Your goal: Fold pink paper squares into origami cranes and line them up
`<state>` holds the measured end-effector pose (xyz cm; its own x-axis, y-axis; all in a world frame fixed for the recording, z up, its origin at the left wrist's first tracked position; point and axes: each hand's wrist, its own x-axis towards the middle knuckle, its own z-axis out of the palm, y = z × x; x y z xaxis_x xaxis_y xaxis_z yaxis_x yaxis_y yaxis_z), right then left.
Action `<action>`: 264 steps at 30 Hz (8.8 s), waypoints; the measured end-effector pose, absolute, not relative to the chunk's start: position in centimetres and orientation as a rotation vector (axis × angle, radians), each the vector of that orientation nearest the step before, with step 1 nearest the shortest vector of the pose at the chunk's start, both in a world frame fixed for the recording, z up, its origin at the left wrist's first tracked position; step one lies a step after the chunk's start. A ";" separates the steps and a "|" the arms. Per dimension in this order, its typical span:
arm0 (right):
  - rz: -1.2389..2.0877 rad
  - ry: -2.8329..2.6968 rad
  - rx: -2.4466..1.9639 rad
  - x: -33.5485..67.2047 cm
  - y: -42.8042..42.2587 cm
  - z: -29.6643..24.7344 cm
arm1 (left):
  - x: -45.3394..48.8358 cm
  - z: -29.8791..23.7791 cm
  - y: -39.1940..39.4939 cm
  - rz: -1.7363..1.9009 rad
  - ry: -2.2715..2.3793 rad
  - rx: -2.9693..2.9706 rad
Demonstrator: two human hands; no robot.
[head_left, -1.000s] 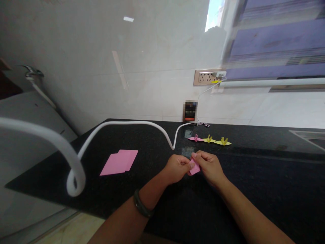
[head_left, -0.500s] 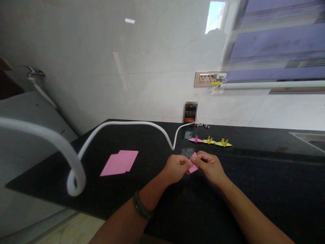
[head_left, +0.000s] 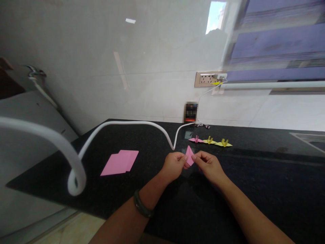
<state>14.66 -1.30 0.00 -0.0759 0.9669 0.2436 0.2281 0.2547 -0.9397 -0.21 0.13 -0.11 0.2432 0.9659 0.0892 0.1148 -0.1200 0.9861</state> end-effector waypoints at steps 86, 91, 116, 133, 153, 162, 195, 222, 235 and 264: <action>0.850 -1.594 -1.138 13.3 -1.9 -0.3 | -0.5 0.7 0.1 1.228 0.841 0.959; 0.914 -1.454 -1.112 13.3 -1.5 -0.3 | -0.5 0.8 -0.1 1.162 0.802 0.934; 0.953 -1.476 -1.040 13.9 -1.7 0.3 | -0.4 0.9 -0.4 1.158 0.937 1.180; 1.117 -1.369 -0.995 13.9 -1.9 0.2 | -0.3 1.0 -0.9 1.163 0.855 1.160; 1.071 -1.360 -0.914 14.1 -1.7 -0.2 | -0.4 1.6 -1.0 1.166 0.874 1.199; 0.706 -1.648 -0.902 14.3 -2.0 1.0 | -0.7 1.0 -0.6 1.029 0.968 1.205; 0.886 -1.605 -1.066 14.1 -1.9 0.8 | -0.5 0.6 -0.5 1.172 0.997 1.453; 0.801 -1.648 -1.131 14.1 -1.9 0.6 | -0.8 0.6 -0.5 1.118 1.045 1.632; 1.124 -1.665 -0.967 14.5 -2.1 1.1 | -0.9 0.7 -0.2 1.140 1.016 1.549; 1.366 -1.358 -0.881 13.9 -1.9 0.4 | -0.7 1.4 -1.2 0.706 0.611 1.107</action>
<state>13.92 -1.93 0.42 -0.2571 0.9562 0.1398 -0.1451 0.1049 -0.9838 -0.73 -1.17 1.44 0.6351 0.7669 -0.0917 -0.2007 0.2785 0.9392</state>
